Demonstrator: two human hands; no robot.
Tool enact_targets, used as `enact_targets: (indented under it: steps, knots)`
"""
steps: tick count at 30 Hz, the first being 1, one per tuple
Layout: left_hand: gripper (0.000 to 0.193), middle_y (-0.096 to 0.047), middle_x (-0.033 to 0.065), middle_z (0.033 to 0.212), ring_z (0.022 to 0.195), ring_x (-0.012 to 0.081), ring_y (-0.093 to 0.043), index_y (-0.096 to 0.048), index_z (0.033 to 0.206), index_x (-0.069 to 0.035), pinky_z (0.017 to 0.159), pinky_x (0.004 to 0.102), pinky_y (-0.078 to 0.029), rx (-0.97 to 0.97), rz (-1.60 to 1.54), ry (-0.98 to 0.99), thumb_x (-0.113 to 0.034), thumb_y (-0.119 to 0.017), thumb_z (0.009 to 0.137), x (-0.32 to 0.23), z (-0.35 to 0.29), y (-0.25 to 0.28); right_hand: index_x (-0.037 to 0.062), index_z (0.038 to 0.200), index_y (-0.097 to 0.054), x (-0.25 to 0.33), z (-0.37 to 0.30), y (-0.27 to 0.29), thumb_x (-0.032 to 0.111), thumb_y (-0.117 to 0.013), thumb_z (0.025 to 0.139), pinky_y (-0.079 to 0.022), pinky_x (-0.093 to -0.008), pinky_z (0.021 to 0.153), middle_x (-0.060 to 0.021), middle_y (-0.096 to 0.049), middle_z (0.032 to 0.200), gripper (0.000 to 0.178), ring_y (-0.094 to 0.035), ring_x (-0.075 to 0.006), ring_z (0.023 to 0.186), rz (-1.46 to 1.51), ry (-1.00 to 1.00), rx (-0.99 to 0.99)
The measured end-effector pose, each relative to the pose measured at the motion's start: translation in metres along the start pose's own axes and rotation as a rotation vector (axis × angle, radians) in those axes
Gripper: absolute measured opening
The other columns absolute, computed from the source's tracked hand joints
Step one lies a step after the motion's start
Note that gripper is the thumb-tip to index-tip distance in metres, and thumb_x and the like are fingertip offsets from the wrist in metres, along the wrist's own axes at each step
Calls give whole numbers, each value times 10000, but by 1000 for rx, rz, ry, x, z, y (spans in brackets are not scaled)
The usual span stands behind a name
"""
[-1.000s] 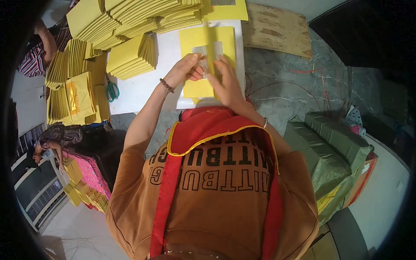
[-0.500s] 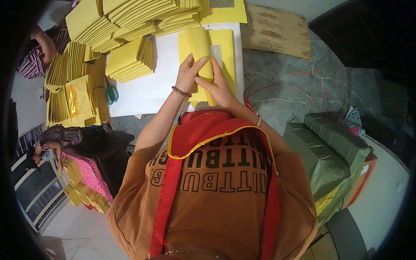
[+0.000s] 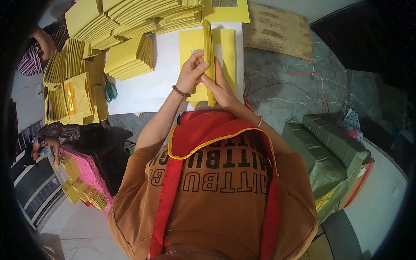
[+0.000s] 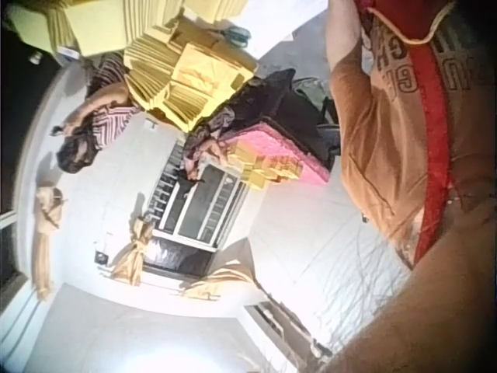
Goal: Folding yellow paper sheets with silver foil centers into bundles.
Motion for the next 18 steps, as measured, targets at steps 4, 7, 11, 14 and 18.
enact_targets:
  steps: [4,7,11,14,18]
  knots:
    - [394,-570,22,873,606,42,-527,-444,1204,-48,495,160,-429,27,-20,25,-134,-591,848,-3,-2,-4,-39,1379,-16,7,-2,-1,266,-438,915,-174,-313,1054,-192,-168,1413,697,-170,-241,1320,25,16,11]
    - [396,-569,15,866,652,43,-540,-434,1219,-54,531,159,-447,34,-38,43,-138,-576,858,4,0,1,-27,1383,-19,4,1,-3,256,-429,920,-175,-315,1054,-185,-175,1411,681,-174,-245,1318,116,42,27]
    - [403,-550,15,845,686,49,-538,-420,1238,-62,557,163,-456,-22,3,72,-145,-560,869,13,2,7,-25,1384,-20,4,-1,-7,251,-425,923,-176,-315,1054,-188,-177,1410,673,-178,-253,1316,226,4,54]
    - [413,-530,16,834,671,52,-530,-423,1234,-56,554,162,-453,-73,-106,-28,-125,-576,856,-2,3,1,-42,1377,-17,-9,-3,-6,249,-419,926,-184,-312,1050,-192,-185,1405,671,-189,-253,1312,200,-48,43]
    - [428,-520,16,833,642,50,-518,-423,1231,-48,537,162,-450,-30,80,-123,-99,-591,841,-8,5,-2,-61,1369,-10,1,-4,1,244,-412,928,-191,-310,1046,-195,-191,1400,670,-195,-250,1309,-58,6,-34]
Point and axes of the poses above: each hand's wrist, its own z-axis towards the middle knuckle, its own y-axis out of the back of the hand, x = y × z, the point moved 10 cm from there along z, towards the middle knuckle
